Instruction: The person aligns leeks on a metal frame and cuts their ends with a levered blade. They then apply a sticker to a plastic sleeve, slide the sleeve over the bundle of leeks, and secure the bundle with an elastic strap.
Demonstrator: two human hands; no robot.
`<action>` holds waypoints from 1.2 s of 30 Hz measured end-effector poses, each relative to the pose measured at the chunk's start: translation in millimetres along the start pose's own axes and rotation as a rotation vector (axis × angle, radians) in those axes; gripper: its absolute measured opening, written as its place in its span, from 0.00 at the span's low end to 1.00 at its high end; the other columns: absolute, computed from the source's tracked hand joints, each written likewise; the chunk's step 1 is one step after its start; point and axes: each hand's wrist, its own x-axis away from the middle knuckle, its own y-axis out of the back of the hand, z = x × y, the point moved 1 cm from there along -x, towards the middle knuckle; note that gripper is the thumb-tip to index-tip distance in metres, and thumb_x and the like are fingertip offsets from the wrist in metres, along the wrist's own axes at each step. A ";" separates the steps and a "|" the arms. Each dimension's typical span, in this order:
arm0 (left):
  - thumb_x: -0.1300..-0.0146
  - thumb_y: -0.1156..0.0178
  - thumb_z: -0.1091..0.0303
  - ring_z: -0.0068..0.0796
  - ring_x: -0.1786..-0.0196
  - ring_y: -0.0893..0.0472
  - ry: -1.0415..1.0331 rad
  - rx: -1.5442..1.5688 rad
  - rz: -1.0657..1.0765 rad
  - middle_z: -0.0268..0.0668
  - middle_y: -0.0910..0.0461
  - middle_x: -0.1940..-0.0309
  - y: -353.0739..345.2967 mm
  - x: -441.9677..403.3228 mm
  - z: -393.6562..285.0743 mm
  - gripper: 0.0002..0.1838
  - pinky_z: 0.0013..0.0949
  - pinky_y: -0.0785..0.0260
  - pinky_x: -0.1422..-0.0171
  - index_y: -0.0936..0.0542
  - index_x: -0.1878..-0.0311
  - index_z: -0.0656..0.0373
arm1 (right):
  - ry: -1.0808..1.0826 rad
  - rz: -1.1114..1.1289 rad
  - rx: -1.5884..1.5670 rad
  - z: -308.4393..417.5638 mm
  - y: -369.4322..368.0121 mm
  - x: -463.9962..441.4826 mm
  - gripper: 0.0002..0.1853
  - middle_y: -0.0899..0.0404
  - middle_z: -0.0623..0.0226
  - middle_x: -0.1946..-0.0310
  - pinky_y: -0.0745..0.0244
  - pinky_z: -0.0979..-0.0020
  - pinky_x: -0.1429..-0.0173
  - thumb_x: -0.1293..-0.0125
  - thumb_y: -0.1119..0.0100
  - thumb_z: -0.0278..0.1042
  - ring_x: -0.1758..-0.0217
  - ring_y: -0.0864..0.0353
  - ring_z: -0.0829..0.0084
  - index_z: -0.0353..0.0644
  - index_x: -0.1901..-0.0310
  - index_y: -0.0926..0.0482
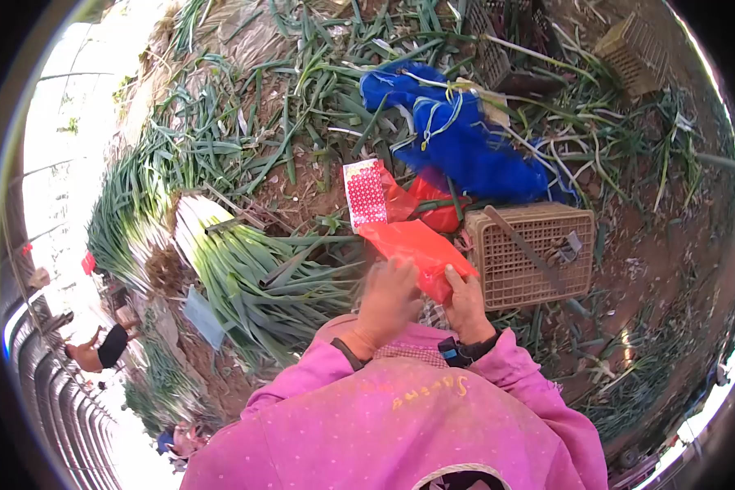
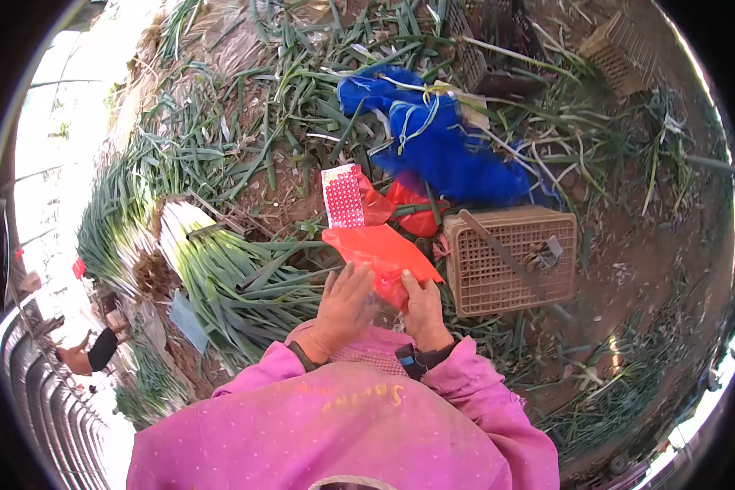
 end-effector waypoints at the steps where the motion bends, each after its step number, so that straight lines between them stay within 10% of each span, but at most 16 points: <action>1: 0.44 0.38 0.59 0.49 0.29 0.40 0.000 -0.004 -0.005 0.43 0.36 0.33 3.7 4.2 -6.9 0.33 0.57 0.50 0.29 0.32 0.36 0.59 | 0.008 0.017 0.030 4.7 -3.3 6.5 0.16 0.23 0.62 0.49 0.23 0.64 0.45 0.31 0.47 0.29 0.49 0.21 0.67 0.37 0.43 0.30; 11: 0.46 0.36 0.49 0.45 0.29 0.40 -0.220 0.118 -0.105 0.42 0.37 0.32 -13.4 33.5 -50.6 0.38 0.56 0.50 0.29 0.34 0.35 0.59 | -0.021 0.104 0.158 40.6 3.3 84.4 0.16 0.23 0.63 0.49 0.21 0.64 0.49 0.32 0.52 0.23 0.48 0.21 0.69 0.39 0.42 0.31; 15: 0.46 0.34 0.57 0.38 0.41 0.27 -0.167 0.232 -0.179 0.38 0.24 0.47 -8.8 34.6 -71.4 0.24 0.50 0.42 0.35 0.25 0.47 0.58 | 0.028 0.161 0.485 53.7 7.6 104.0 0.12 0.18 0.66 0.57 0.20 0.74 0.58 0.36 0.42 0.25 0.60 0.17 0.73 0.37 0.51 0.23; 22: 0.43 0.37 0.67 0.44 0.68 0.20 0.107 0.590 -0.310 0.45 0.21 0.74 -22.3 38.2 -70.8 0.06 0.40 0.29 0.64 0.21 0.67 0.58 | 0.147 0.180 0.872 65.5 6.1 101.3 0.05 0.22 0.73 0.78 0.33 0.79 0.75 0.41 0.34 0.28 0.79 0.27 0.84 0.39 0.65 0.19; 26: 0.41 0.42 0.66 0.55 0.66 0.22 0.366 0.581 -0.419 0.49 0.23 0.71 -18.5 46.7 -40.1 0.06 0.46 0.30 0.63 0.24 0.68 0.59 | 0.078 0.215 0.956 68.3 18.3 80.3 0.06 0.23 0.73 0.80 0.36 0.78 0.79 0.43 0.33 0.30 0.83 0.29 0.82 0.38 0.69 0.20; 36: 0.39 0.44 0.67 0.46 0.70 0.23 0.874 0.181 -0.639 0.47 0.23 0.73 -49.0 166.3 160.1 0.07 0.41 0.31 0.62 0.26 0.66 0.62 | 0.182 0.205 1.665 85.7 94.1 -59.6 0.19 0.18 0.56 0.70 0.26 0.62 0.57 0.48 0.32 0.47 0.64 0.18 0.59 0.38 0.66 0.21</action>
